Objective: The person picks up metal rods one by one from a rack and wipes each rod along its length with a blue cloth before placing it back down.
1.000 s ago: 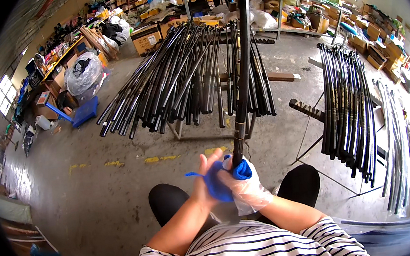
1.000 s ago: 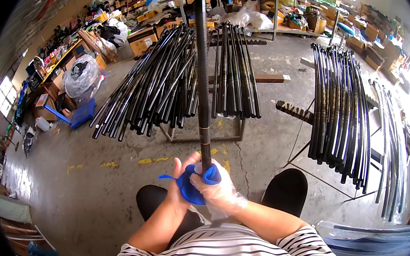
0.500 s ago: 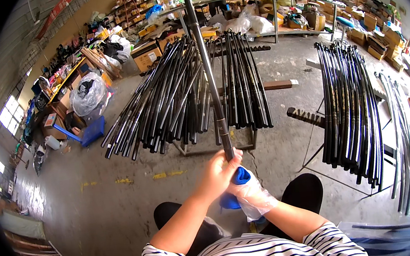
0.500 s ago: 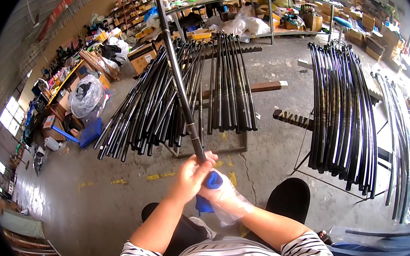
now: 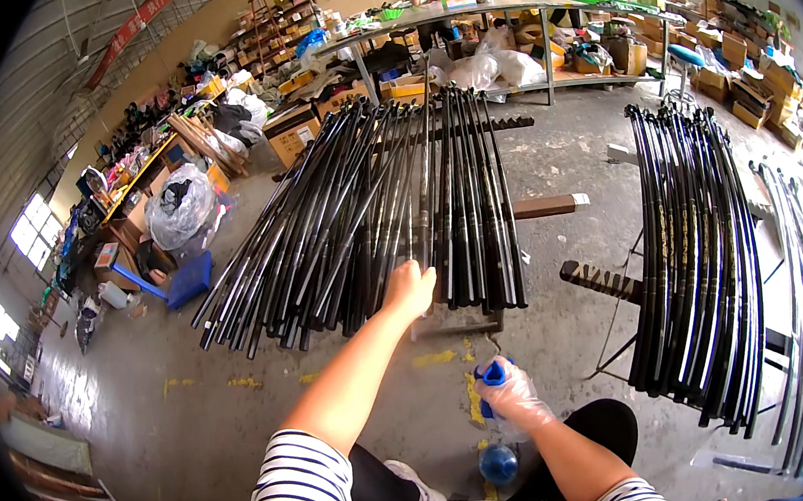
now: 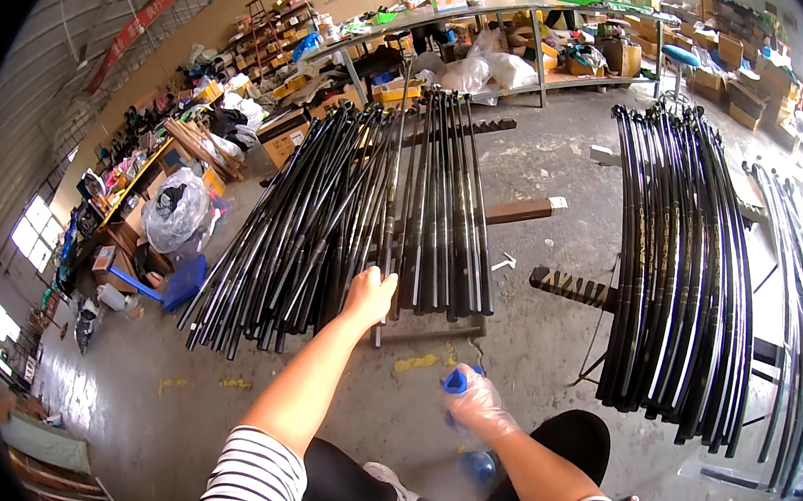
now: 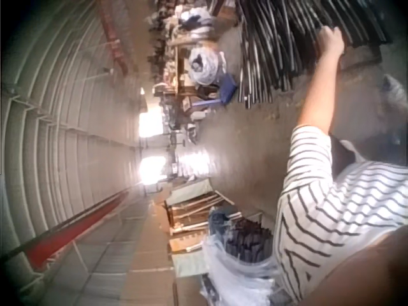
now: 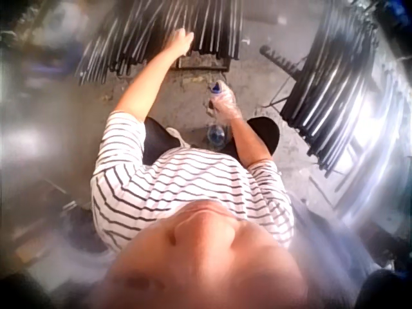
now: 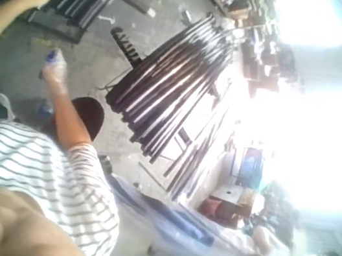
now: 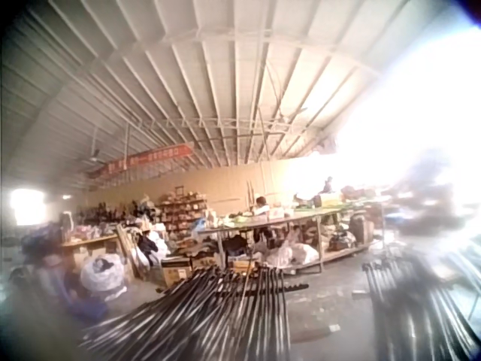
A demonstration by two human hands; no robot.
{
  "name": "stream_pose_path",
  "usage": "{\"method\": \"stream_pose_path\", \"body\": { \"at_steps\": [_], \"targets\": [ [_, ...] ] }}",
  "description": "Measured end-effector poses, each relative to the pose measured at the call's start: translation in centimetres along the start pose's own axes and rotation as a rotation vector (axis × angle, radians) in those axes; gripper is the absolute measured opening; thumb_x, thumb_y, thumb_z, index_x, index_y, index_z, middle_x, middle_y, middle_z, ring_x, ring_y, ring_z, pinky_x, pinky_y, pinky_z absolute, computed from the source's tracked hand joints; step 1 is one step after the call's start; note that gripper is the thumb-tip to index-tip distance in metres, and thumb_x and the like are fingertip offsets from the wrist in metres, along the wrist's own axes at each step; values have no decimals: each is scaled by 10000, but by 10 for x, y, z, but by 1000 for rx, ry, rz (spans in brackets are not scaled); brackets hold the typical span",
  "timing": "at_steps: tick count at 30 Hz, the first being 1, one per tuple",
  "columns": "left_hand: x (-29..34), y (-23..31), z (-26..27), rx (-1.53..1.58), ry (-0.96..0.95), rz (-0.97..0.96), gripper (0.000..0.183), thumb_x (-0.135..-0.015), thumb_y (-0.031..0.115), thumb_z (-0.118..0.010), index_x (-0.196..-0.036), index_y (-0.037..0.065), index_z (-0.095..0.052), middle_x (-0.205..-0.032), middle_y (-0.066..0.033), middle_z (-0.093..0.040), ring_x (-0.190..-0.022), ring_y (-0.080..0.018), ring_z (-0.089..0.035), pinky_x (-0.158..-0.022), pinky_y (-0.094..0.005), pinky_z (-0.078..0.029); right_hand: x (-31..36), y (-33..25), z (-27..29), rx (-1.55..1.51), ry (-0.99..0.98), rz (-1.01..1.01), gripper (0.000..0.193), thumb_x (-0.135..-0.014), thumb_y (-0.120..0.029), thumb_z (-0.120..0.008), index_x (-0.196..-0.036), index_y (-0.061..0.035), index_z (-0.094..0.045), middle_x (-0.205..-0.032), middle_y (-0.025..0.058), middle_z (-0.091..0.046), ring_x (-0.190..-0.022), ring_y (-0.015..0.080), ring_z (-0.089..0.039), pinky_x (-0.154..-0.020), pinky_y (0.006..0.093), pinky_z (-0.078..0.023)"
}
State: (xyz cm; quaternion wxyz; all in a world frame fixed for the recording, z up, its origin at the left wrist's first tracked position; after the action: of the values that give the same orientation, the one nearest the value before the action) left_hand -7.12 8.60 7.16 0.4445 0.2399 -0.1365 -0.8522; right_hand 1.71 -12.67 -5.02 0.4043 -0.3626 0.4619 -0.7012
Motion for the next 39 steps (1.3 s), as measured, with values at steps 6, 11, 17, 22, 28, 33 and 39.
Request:
{"method": "stream_pose_path", "body": {
  "at_steps": [6,11,17,22,28,33,39],
  "targets": [
    [-30,-13,-40,-117,-121,94,391,-843,307,-503,-845,-78,-568,-844,-278,-606,-824,-396,-602,-762,-448,-478,-9,3,-9,231,13,66,241,-678,-258,-683,-853,-133,-576,-765,122,-627,-730,335,-609,-644,389,-486],
    [-39,-12,-44,-93,-164,130,396,-838,296,-517,-830,-96,-569,-838,-303,-589,-835,-407,-591,-756,-440,-471,-13,1,-8,74,-12,-9,240,-686,-269,-640,-877,-140,-572,-803,158,-623,-787,379,-593,-685,430,-478],
    [-44,-17,-46,-82,-144,106,425,-832,298,-528,-766,-121,-564,-820,-319,-574,-833,-421,-583,-744,-443,-466,-10,-8,-7,57,18,58,253,-670,-256,-662,-881,-142,-583,-802,150,-625,-790,371,-594,-684,420,-480],
    [-40,-18,-48,-118,-132,94,429,-857,325,-506,-819,-98,-560,-805,-312,-584,-818,-424,-586,-746,-451,-469,-8,-11,-9,64,-2,11,260,-637,-202,-673,-873,-142,-580,-795,142,-624,-780,361,-597,-670,404,-479],
    [-27,11,-16,-355,-231,101,515,-889,437,-446,-1026,-51,-539,-1017,-256,-542,-872,-356,-596,-706,-400,-513,-7,-7,-9,74,24,34,263,-623,-181,-671,-860,-132,-569,-777,135,-619,-761,356,-596,-661,403,-476],
    [-20,-54,86,-727,13,199,453,-835,416,-565,-1005,-3,-580,-1046,-218,-546,-909,-298,-586,-773,-425,-476,-7,-10,-6,67,18,21,256,-633,-187,-667,-861,-128,-566,-770,141,-620,-744,356,-600,-653,404,-479],
    [11,-138,70,433,-314,597,311,-887,318,-534,-744,53,-454,-534,-13,-445,-373,-106,-407,-338,-276,-331,-4,-17,-8,117,37,109,253,-643,-193,-660,-865,-126,-559,-753,147,-621,-736,353,-604,-652,406,-483]
  ]
}}
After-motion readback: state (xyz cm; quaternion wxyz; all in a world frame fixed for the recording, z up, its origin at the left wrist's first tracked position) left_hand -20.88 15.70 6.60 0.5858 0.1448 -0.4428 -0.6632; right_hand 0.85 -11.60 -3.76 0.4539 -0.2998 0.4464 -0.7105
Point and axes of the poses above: each hand's wrist, its own x-axis away from the middle knuckle, its own z-axis out of the back of the hand, y = z × x, the point moved 5 cm from there along -x, towards the middle knuckle
